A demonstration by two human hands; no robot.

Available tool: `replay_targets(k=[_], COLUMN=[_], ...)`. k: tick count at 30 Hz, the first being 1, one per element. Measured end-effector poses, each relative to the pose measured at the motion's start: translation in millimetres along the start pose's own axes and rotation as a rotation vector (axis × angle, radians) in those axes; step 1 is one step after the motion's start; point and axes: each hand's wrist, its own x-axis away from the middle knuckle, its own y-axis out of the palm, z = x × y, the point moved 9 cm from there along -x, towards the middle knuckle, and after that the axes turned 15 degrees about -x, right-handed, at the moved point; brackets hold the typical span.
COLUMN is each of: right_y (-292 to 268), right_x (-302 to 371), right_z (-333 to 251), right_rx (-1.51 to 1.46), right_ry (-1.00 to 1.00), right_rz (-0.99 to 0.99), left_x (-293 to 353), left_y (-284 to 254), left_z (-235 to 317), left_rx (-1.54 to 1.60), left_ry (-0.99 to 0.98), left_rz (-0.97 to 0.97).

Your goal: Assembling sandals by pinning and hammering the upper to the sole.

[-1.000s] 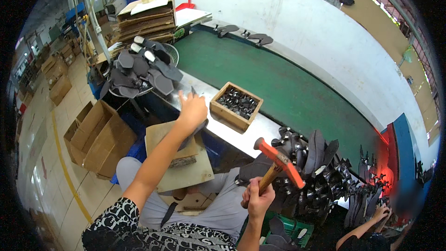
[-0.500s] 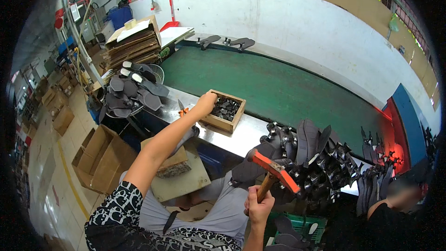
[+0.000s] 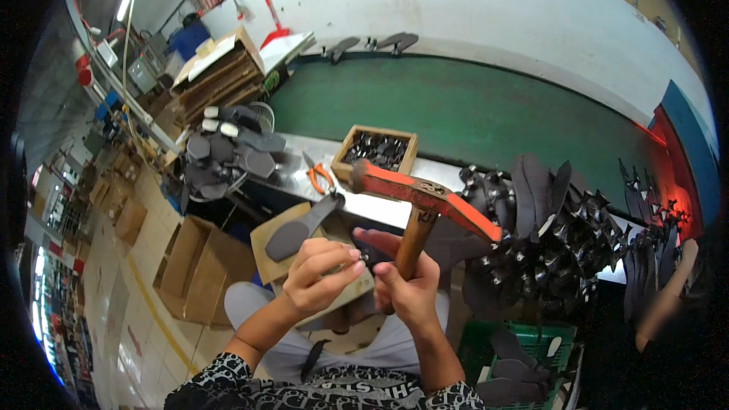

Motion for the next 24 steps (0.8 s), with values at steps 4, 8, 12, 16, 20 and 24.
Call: replay_targets(k=[4,8,12,16,20,24], right_y=[17.4,11.8,13.5,6.3,2.9,-8.6], right_x=[4.9,3.4,1.4,5.1,8.0,1.1], right_z=[12.8,11.8,21.7,37.8,45.8,59.4], right_rx=[0.058,0.117,-0.023,-0.081,-0.015,0.193], right_ry=[-0.001,-0.04,0.047,0.119,0.148,0.212], right_rz=[-0.013,-0.008,-0.071,-0.006,0.04,0.114], left_x=[16.6,44.2,118.5,166.6,162.8,144.5], left_y=[-10.6,2.7,85.4,159.6,172.0,125.0], left_z=[-4.6,-53.9,-167.6,-214.5,-225.6,-203.9], left_rx=[-0.029,-0.068,-0.355,-0.207,-0.022,-0.259], left_ry=[-0.023,-0.123,-0.635,-0.739,-0.755,-0.635], left_rz=[0.011,0.039,-0.361,-0.66,-0.585,-0.473])
